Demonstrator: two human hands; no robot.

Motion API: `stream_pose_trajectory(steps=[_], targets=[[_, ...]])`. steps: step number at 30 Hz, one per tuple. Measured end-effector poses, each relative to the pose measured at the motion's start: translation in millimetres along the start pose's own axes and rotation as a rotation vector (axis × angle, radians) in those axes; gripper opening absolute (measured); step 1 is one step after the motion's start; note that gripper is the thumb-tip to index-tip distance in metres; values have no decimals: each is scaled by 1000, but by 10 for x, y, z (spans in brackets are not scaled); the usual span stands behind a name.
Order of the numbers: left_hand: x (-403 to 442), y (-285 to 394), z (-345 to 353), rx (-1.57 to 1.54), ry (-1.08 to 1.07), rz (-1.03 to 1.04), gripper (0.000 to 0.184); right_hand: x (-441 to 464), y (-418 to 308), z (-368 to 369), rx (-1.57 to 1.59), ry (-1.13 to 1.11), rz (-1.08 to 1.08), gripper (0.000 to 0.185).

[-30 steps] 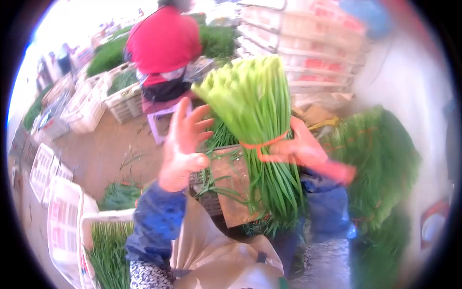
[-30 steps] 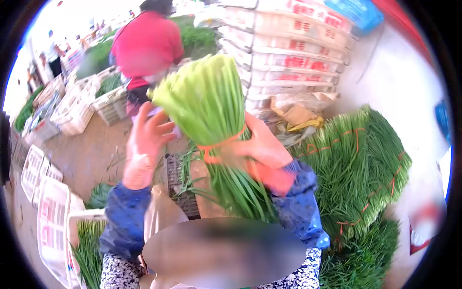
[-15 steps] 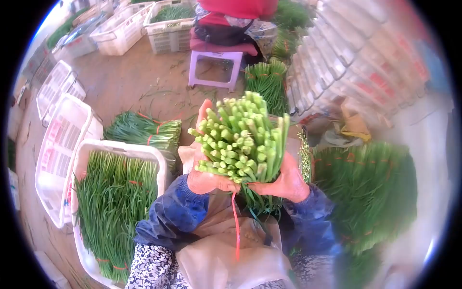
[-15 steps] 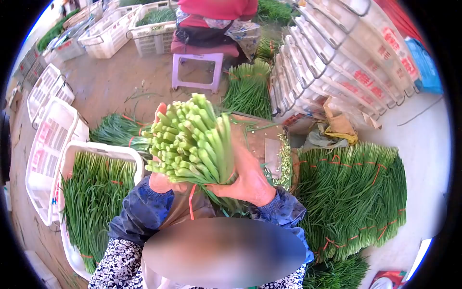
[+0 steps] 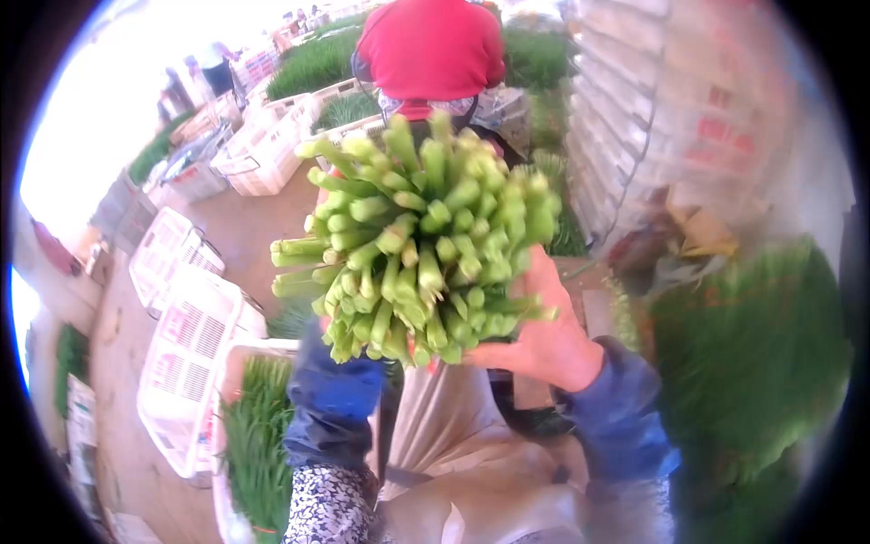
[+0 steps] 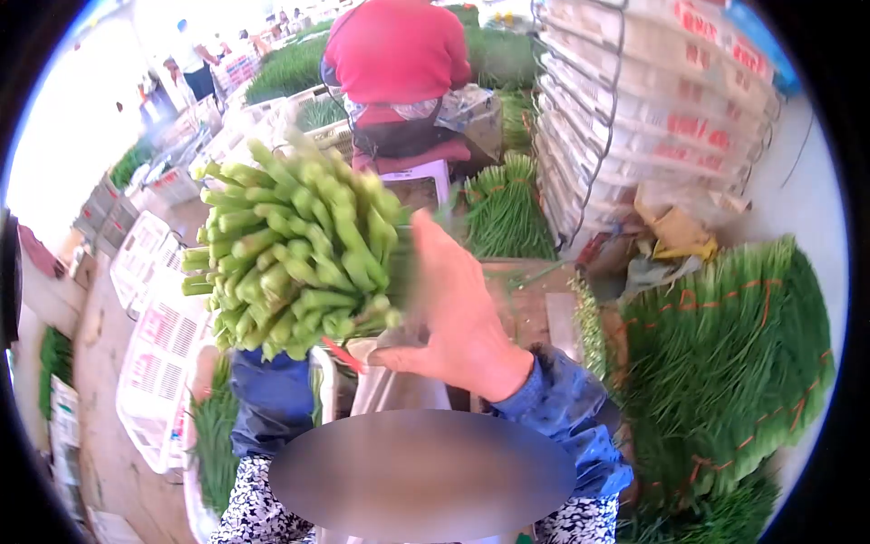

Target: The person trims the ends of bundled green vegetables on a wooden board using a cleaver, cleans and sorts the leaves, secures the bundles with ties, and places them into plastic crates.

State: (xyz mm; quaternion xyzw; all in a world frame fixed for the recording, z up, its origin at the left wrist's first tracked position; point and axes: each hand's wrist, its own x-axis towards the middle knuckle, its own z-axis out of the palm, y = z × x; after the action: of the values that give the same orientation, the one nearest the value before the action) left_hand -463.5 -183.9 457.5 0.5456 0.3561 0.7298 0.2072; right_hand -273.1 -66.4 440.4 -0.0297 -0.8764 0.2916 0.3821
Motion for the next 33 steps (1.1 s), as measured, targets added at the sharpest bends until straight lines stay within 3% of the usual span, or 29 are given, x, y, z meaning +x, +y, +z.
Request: stream_pose_trajectory(steps=[3,6,8,10,13,15,16,18,19,22,24,25,28,33], targets=[[-63,240,-133,211,-307,-233,126,-352,-76,230,642,23,293,115],[-361,153,-97,276,-564,-697,125,-783,-184,505,1307,94,577,116],[-809,-89,-163,258,-508,-667,130,-1107,-163,702,1225,161,542,111],[-1151,-170,-97,444,-361,-712,139,-1372,-105,787,1206,255,589,106],[-1507,-205,259,468,-109,-578,155,-1647,12,916,976,337,573,100],[-1605,-347,311,889,-275,-449,146,-1658,71,847,843,306,521,99],[-1580,-435,332,1017,-267,-372,138,-1615,101,795,700,269,441,98],[-1551,-593,345,1185,-220,-277,129,-1688,152,779,801,294,493,88],[-1546,-609,331,1159,-199,-287,128,-1701,174,646,755,165,494,84],[-1553,-655,347,940,-64,-403,124,-1847,311,382,657,100,451,69],[-1568,-667,345,881,-19,-431,122,-1943,511,342,862,177,695,55],[-1575,-671,349,863,-1,-438,121,-1835,506,266,783,287,771,39],[-1594,-687,355,823,31,-456,118,-1716,577,205,894,360,807,26],[-1615,-696,361,751,97,-479,113,-1557,529,60,770,201,607,22]])
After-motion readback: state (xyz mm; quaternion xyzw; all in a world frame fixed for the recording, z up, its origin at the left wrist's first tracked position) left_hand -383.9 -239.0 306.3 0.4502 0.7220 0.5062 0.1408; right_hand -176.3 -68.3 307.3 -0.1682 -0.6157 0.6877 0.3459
